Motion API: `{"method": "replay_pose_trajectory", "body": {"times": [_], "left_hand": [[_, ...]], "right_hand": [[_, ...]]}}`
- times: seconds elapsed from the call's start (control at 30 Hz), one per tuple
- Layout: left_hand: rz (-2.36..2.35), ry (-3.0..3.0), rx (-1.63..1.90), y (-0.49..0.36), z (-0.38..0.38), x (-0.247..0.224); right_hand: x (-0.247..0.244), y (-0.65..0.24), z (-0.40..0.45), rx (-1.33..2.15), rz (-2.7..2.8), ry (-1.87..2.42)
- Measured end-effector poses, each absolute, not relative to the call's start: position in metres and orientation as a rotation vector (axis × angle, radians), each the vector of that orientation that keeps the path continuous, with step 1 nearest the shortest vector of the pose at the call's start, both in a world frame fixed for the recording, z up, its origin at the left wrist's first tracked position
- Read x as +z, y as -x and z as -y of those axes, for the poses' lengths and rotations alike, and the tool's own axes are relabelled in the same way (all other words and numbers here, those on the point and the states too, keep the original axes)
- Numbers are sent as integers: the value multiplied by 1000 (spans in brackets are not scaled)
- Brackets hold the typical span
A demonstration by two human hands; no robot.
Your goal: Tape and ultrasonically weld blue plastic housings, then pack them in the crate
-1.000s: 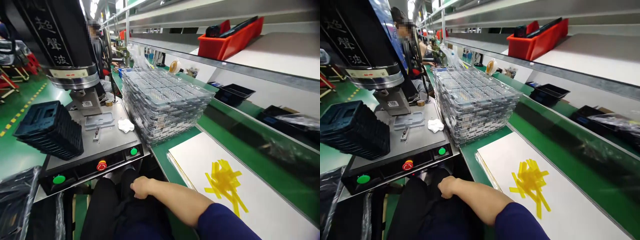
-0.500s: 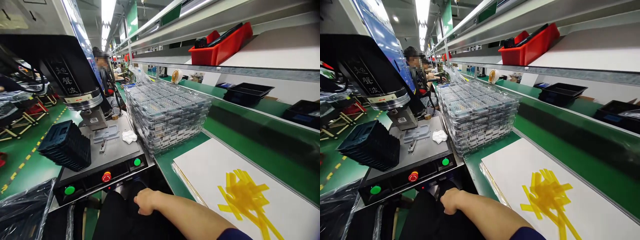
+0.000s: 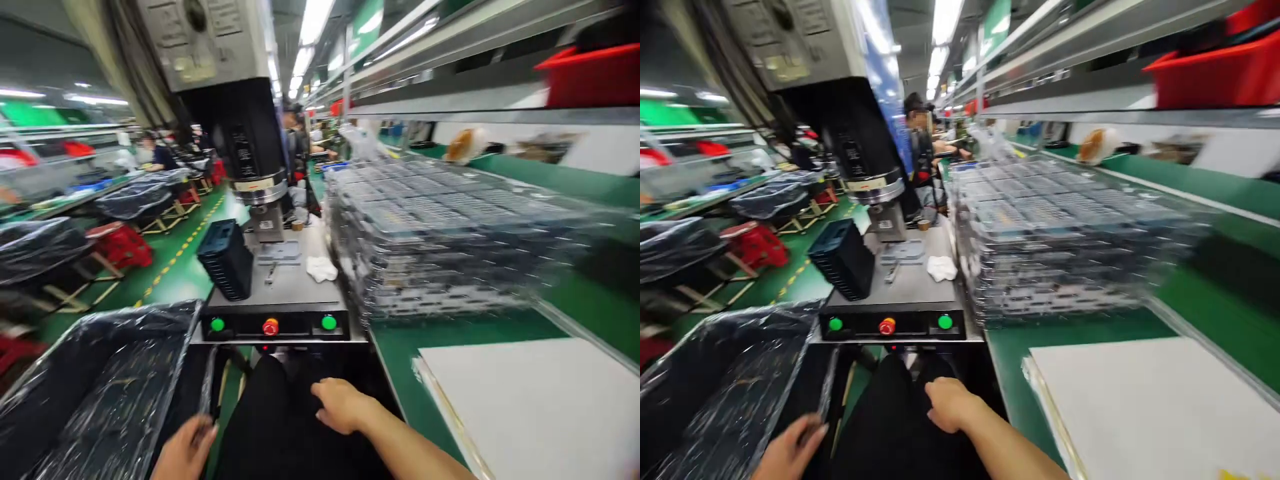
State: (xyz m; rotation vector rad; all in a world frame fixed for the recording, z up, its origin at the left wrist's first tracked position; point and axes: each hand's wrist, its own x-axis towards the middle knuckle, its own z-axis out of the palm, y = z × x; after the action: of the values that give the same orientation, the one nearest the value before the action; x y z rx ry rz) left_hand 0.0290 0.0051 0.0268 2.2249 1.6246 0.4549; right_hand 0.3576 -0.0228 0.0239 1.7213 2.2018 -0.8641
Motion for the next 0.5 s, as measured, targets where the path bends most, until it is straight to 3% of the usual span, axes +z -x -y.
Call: {"method": "replay_pose_trajectory", "body": {"times": [0.1, 0.3, 0.5], "left_hand": [[-1678, -2153, 792, -26, -37, 74], [-1693, -2486, 1337, -74, -125, 213], [-1986, -2308, 811, -131, -191, 268]], "right_hand": [[22, -360, 19, -899, -2237, -1715], [21, -360, 20, -897, -2271, -1747], [20, -363, 20, -885, -2279, -1774]]}}
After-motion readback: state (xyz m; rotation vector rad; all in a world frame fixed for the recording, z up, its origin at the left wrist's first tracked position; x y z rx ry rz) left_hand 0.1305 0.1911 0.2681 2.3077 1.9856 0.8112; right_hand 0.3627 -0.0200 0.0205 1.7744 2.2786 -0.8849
